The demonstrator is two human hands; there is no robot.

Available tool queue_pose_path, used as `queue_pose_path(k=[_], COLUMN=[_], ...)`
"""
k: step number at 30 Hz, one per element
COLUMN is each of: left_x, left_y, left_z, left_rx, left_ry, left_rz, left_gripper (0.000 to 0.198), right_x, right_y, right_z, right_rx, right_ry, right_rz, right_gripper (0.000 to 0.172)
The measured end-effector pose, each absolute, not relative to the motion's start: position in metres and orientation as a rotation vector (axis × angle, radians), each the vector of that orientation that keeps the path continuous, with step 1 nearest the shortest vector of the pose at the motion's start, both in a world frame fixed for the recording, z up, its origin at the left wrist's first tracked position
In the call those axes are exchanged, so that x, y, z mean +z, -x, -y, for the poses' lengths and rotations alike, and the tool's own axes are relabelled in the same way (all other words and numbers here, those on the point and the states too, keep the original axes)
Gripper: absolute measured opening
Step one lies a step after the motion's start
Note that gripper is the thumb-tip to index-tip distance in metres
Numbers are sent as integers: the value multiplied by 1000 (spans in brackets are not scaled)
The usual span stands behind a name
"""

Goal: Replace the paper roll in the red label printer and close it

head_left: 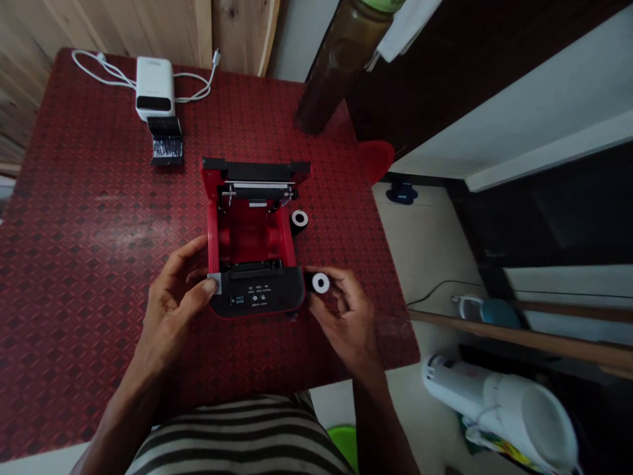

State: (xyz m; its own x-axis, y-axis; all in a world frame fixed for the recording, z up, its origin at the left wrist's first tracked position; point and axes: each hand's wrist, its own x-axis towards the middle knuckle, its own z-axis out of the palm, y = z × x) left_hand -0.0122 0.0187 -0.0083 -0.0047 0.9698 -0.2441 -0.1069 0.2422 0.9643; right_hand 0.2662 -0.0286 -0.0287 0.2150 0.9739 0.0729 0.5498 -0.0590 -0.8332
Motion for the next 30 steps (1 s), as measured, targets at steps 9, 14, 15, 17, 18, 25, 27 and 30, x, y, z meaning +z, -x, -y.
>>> queue_pose_path(k=[9, 14, 15, 17, 18, 25, 27, 30], left_x=[-8, -7, -8, -8, -9, -6, -5, -6], left_y=[13, 12, 12, 12, 12, 12, 12, 13], left_z=[-19, -19, -19, -19, -18, -18, -18, -18], left_rx=[1085, 1094, 1094, 1094, 1096, 1084, 1082, 1084], left_ry=[-940, -923, -919, -920, -924, -916, -919, -918], left_rz=[-1243, -1237, -1241, -1245, -1245, -1251, -1246, -1225], left_gripper=[57, 58, 58, 58, 57, 59, 58, 57], right_x=[-42, -29, -24, -13, -9, -30, -43, -56], right_y=[-266, -290, -297, -312, -317, -307, -296, -285], right_z=[26, 34, 34, 31, 26, -52, -75, -99], right_rx=[696, 852, 935, 1080, 1106, 681, 666, 648], right_ry=[1769, 1750, 1729, 1618, 1544, 1708, 1696, 1658], right_rz=[1566, 1626, 1625, 1577, 1530, 1512, 1571, 1623], right_gripper=[33, 65, 70, 73, 71, 43, 53, 46])
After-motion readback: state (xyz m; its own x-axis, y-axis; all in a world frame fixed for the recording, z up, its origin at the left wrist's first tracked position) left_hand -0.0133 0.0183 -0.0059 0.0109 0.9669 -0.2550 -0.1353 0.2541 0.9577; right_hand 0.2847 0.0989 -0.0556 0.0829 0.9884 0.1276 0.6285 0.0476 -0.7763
